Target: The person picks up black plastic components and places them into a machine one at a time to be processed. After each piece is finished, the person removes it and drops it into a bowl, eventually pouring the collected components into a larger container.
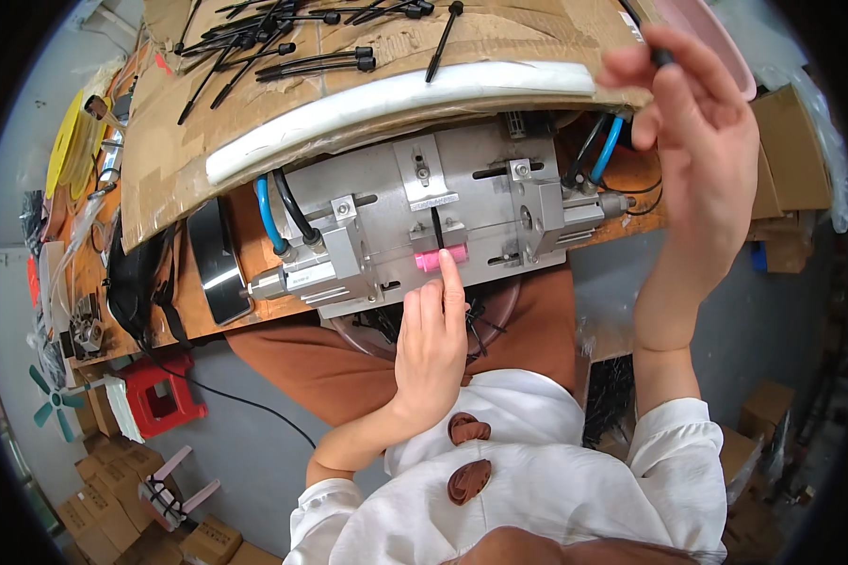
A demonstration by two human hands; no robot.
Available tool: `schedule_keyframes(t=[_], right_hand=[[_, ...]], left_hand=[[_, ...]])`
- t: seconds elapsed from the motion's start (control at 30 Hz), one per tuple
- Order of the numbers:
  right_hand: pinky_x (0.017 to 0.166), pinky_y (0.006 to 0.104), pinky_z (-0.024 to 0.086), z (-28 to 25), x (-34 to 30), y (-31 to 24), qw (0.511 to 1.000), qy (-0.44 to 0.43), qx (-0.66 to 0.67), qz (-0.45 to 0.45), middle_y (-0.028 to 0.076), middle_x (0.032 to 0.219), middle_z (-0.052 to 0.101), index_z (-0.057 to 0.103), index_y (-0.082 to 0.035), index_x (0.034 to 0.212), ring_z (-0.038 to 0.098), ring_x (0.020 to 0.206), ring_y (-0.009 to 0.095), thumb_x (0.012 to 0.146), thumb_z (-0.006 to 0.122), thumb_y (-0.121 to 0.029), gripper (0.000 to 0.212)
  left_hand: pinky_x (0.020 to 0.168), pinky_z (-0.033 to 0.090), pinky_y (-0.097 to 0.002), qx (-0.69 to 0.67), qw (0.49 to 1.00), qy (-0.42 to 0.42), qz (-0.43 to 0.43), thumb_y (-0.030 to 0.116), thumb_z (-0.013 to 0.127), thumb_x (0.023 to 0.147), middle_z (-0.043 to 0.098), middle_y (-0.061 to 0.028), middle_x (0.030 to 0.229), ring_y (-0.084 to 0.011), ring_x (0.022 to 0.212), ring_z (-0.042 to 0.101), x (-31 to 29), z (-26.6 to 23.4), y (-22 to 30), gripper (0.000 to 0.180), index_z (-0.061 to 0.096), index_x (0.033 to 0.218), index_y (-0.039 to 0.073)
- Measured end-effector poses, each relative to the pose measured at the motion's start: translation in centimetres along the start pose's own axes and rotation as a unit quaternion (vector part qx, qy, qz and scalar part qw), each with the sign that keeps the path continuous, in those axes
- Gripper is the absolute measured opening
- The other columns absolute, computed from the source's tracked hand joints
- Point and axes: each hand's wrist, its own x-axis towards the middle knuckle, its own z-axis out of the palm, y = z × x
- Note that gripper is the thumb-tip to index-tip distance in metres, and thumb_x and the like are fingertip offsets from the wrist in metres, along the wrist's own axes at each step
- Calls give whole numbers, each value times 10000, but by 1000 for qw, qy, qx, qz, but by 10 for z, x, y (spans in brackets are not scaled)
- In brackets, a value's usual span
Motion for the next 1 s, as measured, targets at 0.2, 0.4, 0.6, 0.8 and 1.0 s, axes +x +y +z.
schedule_keyframes(t=[0.2,0.4,0.6,0.8,1.0], right_hand=[[517,237,483,31,-75,17,983,-37,-170,-62,137,887,683,636,18,1072,600,610,134,733,708,70,351],[460,300,422,59,-155,66,924,-168,-324,-113,34,620,530,545,46,1270,496,492,134,697,730,12,603],[444,287,409,82,-151,80,928,-178,-310,-108,45,588,543,537,33,1285,522,487,155,705,739,-15,616],[447,291,419,82,-148,71,918,-198,-329,-102,42,620,557,553,20,1269,542,502,157,706,747,-47,599],[451,287,447,48,-48,42,831,-166,-445,-290,37,741,578,622,-38,1147,604,605,144,734,643,-127,422]], left_hand=[[738,471,-333,17,999,-47,-14,29,647,780,505,-108,904,-237,827,512,0,-13,-4,640,412,1369,-60],[727,448,-409,3,992,121,34,112,664,814,553,-150,934,-310,826,530,125,-73,-47,320,573,1106,17],[668,428,-348,-5,997,37,61,200,647,872,531,-117,786,-243,709,505,185,-79,-90,198,601,956,28],[624,378,-290,-71,995,9,63,183,692,822,465,-47,754,-162,688,434,163,-101,-79,212,580,910,26],[670,447,-324,-163,981,95,-46,-56,710,692,596,-93,885,-212,746,534,77,-109,-52,293,632,960,33]])
